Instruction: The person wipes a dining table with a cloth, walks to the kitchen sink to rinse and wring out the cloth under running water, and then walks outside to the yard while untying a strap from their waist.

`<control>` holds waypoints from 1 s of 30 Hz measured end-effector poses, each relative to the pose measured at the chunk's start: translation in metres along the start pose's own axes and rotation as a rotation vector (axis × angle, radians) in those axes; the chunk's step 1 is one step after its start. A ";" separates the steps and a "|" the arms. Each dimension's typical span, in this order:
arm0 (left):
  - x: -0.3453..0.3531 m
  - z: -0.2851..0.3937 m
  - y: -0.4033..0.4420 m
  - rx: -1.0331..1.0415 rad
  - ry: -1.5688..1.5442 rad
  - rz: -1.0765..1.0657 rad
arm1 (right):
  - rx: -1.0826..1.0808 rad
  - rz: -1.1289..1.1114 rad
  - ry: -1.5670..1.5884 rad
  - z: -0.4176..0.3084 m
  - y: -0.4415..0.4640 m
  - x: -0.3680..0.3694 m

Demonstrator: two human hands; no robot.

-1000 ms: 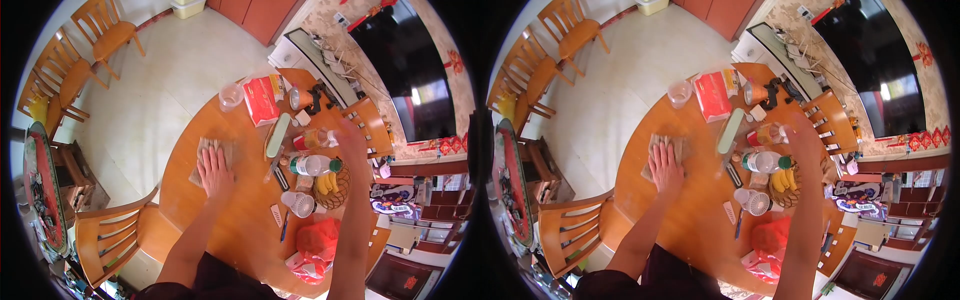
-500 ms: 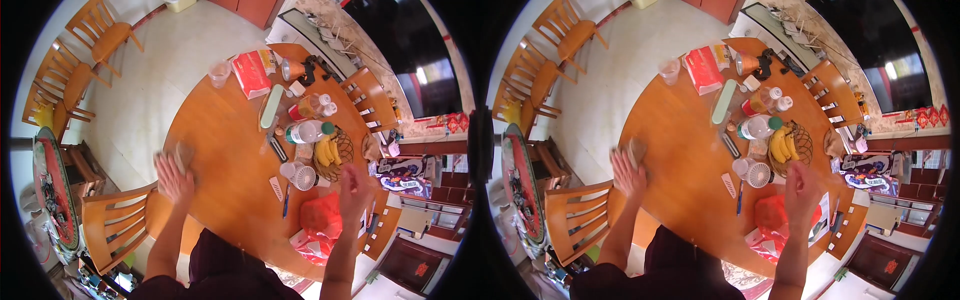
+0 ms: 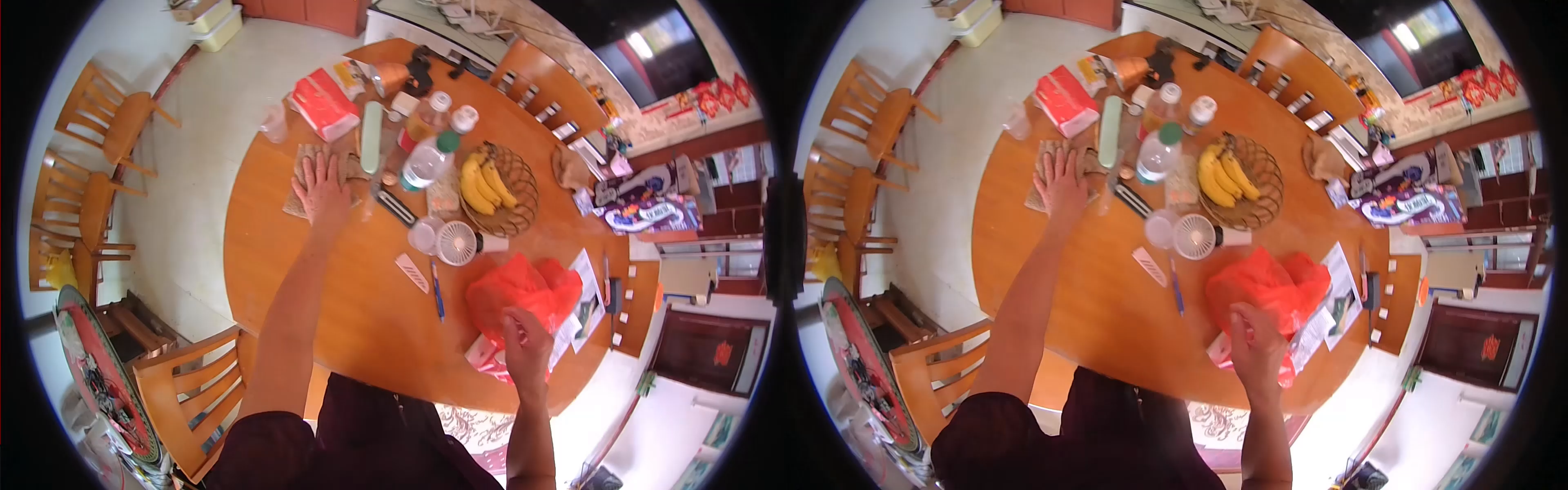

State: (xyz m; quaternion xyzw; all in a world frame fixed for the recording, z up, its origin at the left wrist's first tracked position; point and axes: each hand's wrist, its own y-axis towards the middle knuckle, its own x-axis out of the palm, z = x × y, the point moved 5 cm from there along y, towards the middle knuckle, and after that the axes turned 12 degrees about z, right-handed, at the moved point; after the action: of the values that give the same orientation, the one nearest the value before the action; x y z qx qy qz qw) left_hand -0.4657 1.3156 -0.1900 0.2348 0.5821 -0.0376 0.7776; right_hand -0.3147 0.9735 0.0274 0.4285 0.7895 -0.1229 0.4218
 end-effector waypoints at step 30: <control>-0.067 0.198 -0.278 0.431 -0.275 -0.113 | 0.995 0.125 1.178 0.269 -0.188 0.010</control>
State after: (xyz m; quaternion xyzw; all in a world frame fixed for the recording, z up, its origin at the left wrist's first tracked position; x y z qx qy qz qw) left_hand -0.4032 0.9737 -0.1759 0.3549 0.4617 -0.2359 0.7780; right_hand -0.3138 0.7164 -0.1765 0.6063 0.7098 -0.1909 -0.3037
